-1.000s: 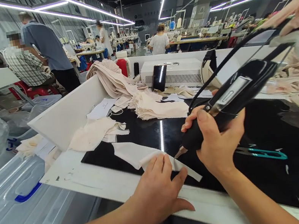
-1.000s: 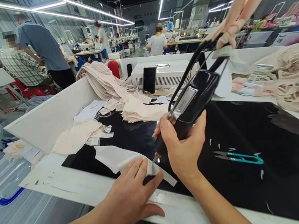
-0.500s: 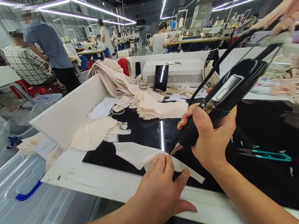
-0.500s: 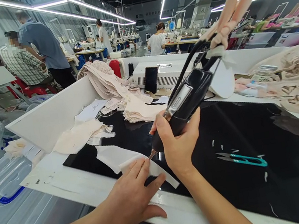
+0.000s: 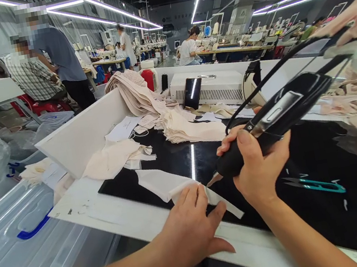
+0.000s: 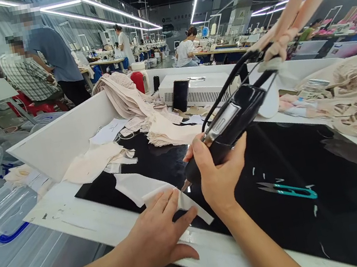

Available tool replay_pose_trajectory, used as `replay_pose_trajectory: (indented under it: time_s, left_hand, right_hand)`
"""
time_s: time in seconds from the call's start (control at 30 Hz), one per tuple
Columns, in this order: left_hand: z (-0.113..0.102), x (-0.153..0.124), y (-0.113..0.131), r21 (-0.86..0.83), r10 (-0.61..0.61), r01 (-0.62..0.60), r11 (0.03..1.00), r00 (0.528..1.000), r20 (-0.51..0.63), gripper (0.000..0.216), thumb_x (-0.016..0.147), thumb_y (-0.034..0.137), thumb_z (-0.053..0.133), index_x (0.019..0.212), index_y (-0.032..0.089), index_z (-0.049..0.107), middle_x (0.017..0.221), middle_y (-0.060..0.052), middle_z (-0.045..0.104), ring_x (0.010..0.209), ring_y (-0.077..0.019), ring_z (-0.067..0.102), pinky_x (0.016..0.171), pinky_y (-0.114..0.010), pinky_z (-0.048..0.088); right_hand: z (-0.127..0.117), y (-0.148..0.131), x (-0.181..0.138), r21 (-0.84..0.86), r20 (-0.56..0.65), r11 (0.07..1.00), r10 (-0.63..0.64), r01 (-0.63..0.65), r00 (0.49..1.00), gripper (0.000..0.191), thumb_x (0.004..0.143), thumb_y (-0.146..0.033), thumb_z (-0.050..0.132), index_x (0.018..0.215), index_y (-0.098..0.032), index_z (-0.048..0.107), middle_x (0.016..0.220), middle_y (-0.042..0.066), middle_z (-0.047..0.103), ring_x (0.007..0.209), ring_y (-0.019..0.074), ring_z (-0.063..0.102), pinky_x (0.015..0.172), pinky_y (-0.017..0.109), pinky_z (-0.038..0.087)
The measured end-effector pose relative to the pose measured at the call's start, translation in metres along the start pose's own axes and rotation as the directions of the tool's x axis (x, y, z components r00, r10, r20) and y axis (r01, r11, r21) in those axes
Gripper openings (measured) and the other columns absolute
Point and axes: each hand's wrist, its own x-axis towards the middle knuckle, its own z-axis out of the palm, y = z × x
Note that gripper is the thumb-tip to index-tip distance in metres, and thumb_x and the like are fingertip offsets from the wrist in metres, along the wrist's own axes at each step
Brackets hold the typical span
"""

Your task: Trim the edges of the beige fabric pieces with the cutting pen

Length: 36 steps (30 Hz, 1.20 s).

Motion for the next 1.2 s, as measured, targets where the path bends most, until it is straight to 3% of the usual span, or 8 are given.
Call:
replay_pose_trajectory:
  time_s: [0.2, 0.3, 0.43, 0.53, 0.7, 0.9, 1.03, 1.2]
  left_hand:
    - [0.004, -0.001, 0.0, -0.04, -0.012, 0.011, 0.999, 1.0, -0.01, 0.103, 0.095, 0.096, 0.077, 0.162, 0.019, 0.065, 0.155, -0.033, 0.073, 0.145, -0.0506, 0.076, 0.118, -0.065, 0.066]
    - [-0.005, 0.002, -0.007, -0.126, -0.011, 0.007, 0.992, 1.0, -0.029, 0.092, 0.103, 0.09, 0.073, 0.162, 0.02, 0.065, 0.149, -0.028, 0.078, 0.139, -0.0442, 0.079, 0.116, -0.058, 0.068]
    - [-0.028, 0.008, -0.028, -0.175, -0.038, 0.035, 0.984, 0.999, -0.014, 0.048, 0.125, 0.054, 0.065, 0.153, 0.015, 0.07, 0.144, -0.019, 0.082, 0.138, -0.0331, 0.079, 0.12, -0.046, 0.066]
    - [-0.036, 0.009, -0.047, -0.181, -0.04, 0.053, 0.982, 0.996, 0.075, 0.02, 0.125, 0.024, 0.06, 0.134, 0.017, 0.076, 0.135, -0.013, 0.085, 0.127, -0.0273, 0.082, 0.113, -0.04, 0.068]
    - [-0.039, 0.007, -0.057, -0.111, -0.045, 0.076, 0.991, 0.966, 0.256, 0.029, 0.108, -0.003, 0.064, 0.123, 0.018, 0.077, 0.126, -0.009, 0.083, 0.113, -0.0249, 0.079, 0.099, -0.035, 0.067]
    - [-0.06, 0.021, -0.034, 0.014, -0.159, 0.168, 0.986, 0.899, 0.408, 0.008, 0.119, 0.018, 0.07, 0.123, 0.015, 0.077, 0.114, -0.009, 0.078, 0.099, -0.0256, 0.076, 0.089, -0.037, 0.065]
    - [-0.069, 0.027, -0.028, 0.018, -0.236, 0.258, 0.966, 0.853, 0.466, 0.009, 0.119, 0.023, 0.075, 0.125, 0.018, 0.077, 0.117, -0.007, 0.077, 0.1, -0.0242, 0.077, 0.087, -0.035, 0.063]
    - [-0.063, 0.019, -0.031, 0.025, -0.213, 0.221, 0.975, 0.899, 0.382, 0.009, 0.119, 0.026, 0.076, 0.114, 0.019, 0.076, 0.109, -0.005, 0.075, 0.09, -0.0231, 0.074, 0.079, -0.035, 0.06]
  right_hand:
    - [-0.002, 0.003, -0.003, -0.033, 0.001, 0.999, -0.007, 0.007, 1.0, 0.043, 0.092, -0.044, 0.098, 0.106, -0.028, 0.06, 0.08, -0.011, 0.075, 0.057, 0.012, 0.069, 0.058, 0.029, 0.065]
    - [-0.005, 0.007, -0.003, -0.026, 0.022, 1.0, -0.013, 0.014, 1.0, 0.044, 0.093, -0.046, 0.099, 0.107, -0.028, 0.061, 0.081, -0.011, 0.076, 0.057, 0.0121, 0.07, 0.058, 0.029, 0.065]
    - [-0.009, 0.014, 0.003, -0.032, 0.045, 0.999, -0.005, 0.006, 0.999, 0.044, 0.093, -0.045, 0.099, 0.109, -0.029, 0.061, 0.082, -0.011, 0.077, 0.059, 0.012, 0.07, 0.06, 0.028, 0.066]
    - [-0.012, 0.017, 0.012, -0.037, 0.039, 0.999, 0.006, -0.004, 0.999, 0.046, 0.09, -0.046, 0.101, 0.107, -0.029, 0.061, 0.082, -0.011, 0.077, 0.058, 0.0123, 0.07, 0.06, 0.029, 0.065]
    - [-0.015, 0.004, 0.022, -0.016, -0.013, 1.0, -0.008, 0.008, 1.0, 0.05, 0.086, -0.047, 0.104, 0.103, -0.028, 0.062, 0.077, -0.01, 0.075, 0.056, 0.0139, 0.069, 0.056, 0.029, 0.064]
    - [-0.024, -0.027, 0.01, 0.023, -0.055, 0.999, 0.045, -0.044, 0.997, 0.053, 0.078, -0.046, 0.107, 0.103, -0.028, 0.064, 0.075, -0.01, 0.075, 0.054, 0.0137, 0.067, 0.051, 0.027, 0.062]
    - [-0.03, -0.04, -0.003, 0.032, -0.024, 0.997, 0.065, -0.064, 0.998, 0.048, 0.082, -0.044, 0.104, 0.106, -0.028, 0.065, 0.074, -0.009, 0.074, 0.054, 0.014, 0.067, 0.051, 0.027, 0.061]
    - [-0.032, -0.04, -0.01, 0.039, 0.001, 0.999, 0.038, -0.038, 0.999, 0.044, 0.086, -0.041, 0.102, 0.109, -0.028, 0.067, 0.077, -0.009, 0.075, 0.057, 0.0137, 0.067, 0.055, 0.028, 0.062]
